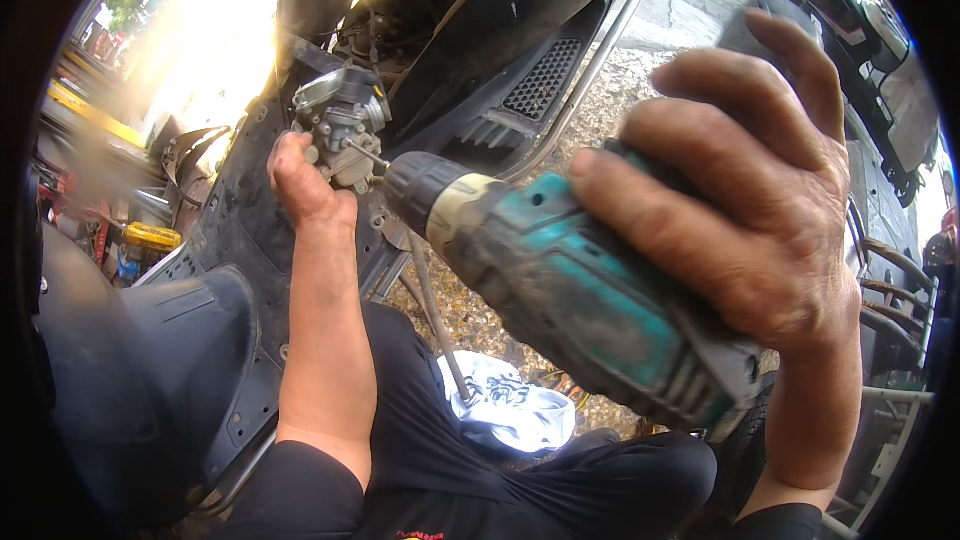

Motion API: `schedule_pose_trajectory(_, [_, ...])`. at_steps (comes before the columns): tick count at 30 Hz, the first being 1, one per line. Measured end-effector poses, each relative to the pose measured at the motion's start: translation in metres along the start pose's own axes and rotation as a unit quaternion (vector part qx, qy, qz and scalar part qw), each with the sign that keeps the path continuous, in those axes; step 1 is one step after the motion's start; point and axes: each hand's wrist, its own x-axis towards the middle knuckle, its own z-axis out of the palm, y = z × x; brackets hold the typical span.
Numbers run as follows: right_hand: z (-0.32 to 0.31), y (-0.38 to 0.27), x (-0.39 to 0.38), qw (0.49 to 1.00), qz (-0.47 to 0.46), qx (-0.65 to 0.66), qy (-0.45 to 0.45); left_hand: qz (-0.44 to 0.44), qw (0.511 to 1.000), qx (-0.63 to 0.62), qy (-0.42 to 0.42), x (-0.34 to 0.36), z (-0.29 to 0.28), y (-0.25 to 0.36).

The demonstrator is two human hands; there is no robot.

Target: The person works on a scooter's engine area, using a power drill to remove and install screws on a small black component and a carburetor. They wipe the parts with a cloth and reattach the carburetor to the engine.

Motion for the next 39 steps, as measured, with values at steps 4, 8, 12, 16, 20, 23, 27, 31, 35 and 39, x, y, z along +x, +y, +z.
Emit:
schedule_pose_trajectory(4, [0.03, 0.029, -0.067, 0.893, 0.121, 0.415, -0.125, -0.057, 0.994, -0.074, -0.053, 0.015, -0.012, 0.009])
schedule_pose_trajectory(8, [0.117, -0.046, -0.17, 0.434, 0.554, 0.685, -0.186, -0.074, 0.987, -0.133, -0.047, 0.009, -0.014, 0.013])
schedule_pose_trajectory(12, [0.192, -0.121, -0.25, 0.268, 0.603, 0.686, -0.306, -0.085, 0.985, -0.142, -0.057, 0.004, -0.011, 0.021])
schedule_pose_trajectory(16, [0.222, -0.155, -0.289, 0.188, 0.574, 0.702, -0.377, -0.098, 0.979, -0.147, -0.101, 0.003, -0.011, 0.022])
schedule_pose_trajectory(20, [0.231, -0.163, -0.298, 0.289, 0.537, 0.653, -0.449, -0.089, 0.984, -0.144, -0.056, 0.007, -0.01, 0.018])
schedule_pose_trajectory(23, [0.243, -0.148, -0.286, 0.505, 0.299, 0.41, -0.698, -0.124, 0.981, -0.125, -0.08, 0.008, -0.009, 0.017])
schedule_pose_trajectory(27, [0.271, -0.097, -0.253, 0.546, 0.427, 0.448, -0.565, -0.138, 0.977, -0.097, -0.127, 0.01, -0.009, 0.018])
schedule_pose_trajectory(31, [0.32, -0.074, -0.217, 0.698, 0.447, 0.289, -0.479, -0.117, 0.978, -0.101, -0.139, 0.007, -0.009, 0.018])
schedule_pose_trajectory(35, [0.347, -0.102, -0.208, 0.678, 0.41, 0.255, -0.554, -0.079, 0.984, -0.107, -0.118, 0.002, -0.006, 0.015])
schedule_pose_trajectory(39, [0.317, -0.092, -0.189, 0.701, 0.402, 0.291, -0.512, -0.062, 0.991, -0.077, -0.087, 0.0, -0.001, 0.018])
